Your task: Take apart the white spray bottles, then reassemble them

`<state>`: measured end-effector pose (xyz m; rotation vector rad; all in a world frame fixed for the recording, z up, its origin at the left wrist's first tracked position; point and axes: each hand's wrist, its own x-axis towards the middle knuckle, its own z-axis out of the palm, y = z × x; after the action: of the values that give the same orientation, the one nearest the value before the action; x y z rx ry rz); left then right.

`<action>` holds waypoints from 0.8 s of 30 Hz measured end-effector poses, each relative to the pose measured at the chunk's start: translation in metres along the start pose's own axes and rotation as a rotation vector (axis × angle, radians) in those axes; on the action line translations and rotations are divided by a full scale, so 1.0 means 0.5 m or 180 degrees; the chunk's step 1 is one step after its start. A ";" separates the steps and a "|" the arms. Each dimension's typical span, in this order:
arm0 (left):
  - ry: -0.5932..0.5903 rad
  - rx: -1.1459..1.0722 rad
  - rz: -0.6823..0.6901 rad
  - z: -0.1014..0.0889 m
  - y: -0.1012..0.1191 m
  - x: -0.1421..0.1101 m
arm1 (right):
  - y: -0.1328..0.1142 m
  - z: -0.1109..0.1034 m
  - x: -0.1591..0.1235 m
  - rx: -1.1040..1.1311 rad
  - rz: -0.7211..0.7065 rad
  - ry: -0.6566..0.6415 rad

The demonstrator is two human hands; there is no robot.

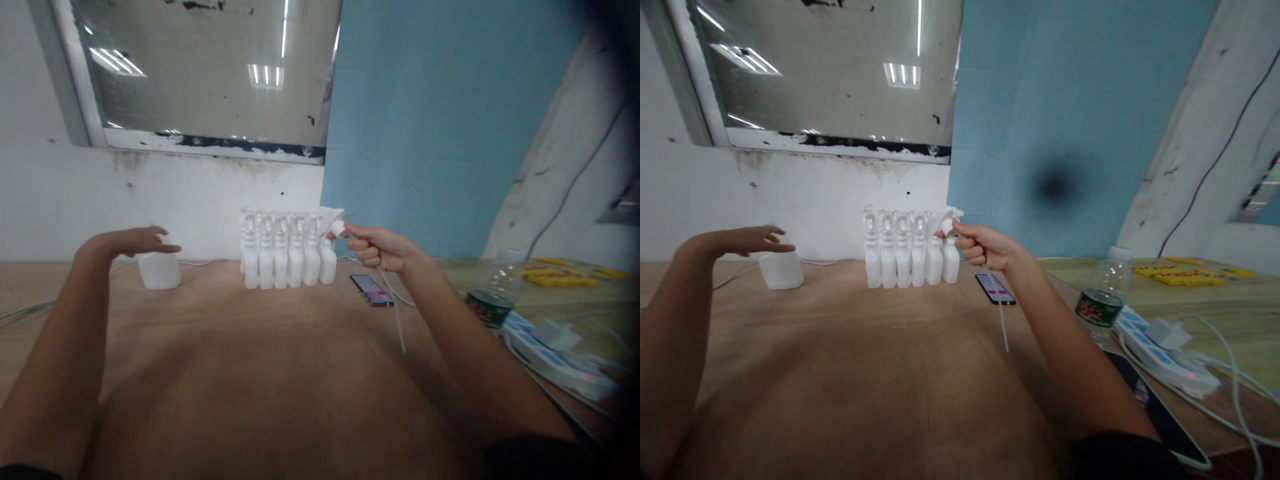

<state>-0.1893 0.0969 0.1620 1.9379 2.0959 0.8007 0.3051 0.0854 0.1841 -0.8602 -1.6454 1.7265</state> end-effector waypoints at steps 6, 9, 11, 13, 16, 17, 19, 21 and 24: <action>-0.1088 -0.2032 0.1594 0.290 0.220 -0.124 | 0.152 0.031 0.036 -0.0146 0.0946 -0.1090; -0.1624 -0.2655 0.1597 0.450 0.253 -0.180 | 0.213 0.057 0.038 -0.0428 0.1034 -0.1129; -0.1724 -0.3001 0.1420 0.511 0.249 -0.192 | 0.237 0.065 0.035 -0.0586 0.1087 -0.1022; -0.1744 -0.3281 0.1193 0.537 0.236 -0.189 | 0.252 0.063 0.031 -0.0798 0.1066 -0.0808; -0.1742 -0.3661 0.0923 0.538 0.221 -0.182 | 0.263 0.038 0.026 -0.1273 0.0936 -0.0205; -0.1759 -0.3779 0.0865 0.535 0.220 -0.183 | 0.265 0.025 0.023 -0.1482 0.0893 0.0048; -0.1841 -0.3986 0.0786 0.528 0.220 -0.188 | 0.260 -0.006 0.013 -0.1964 0.0811 0.0582; -0.1941 -0.4165 0.0738 0.523 0.222 -0.195 | 0.246 -0.043 -0.006 -0.2506 0.0746 0.1141; -0.2041 -0.4402 0.0673 0.520 0.224 -0.200 | 0.217 -0.104 -0.057 -0.3320 0.0864 0.1971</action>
<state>0.0452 0.0699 -0.0237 1.2678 0.5676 1.0299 0.3650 0.0885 0.0762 -1.9098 -1.9578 0.4796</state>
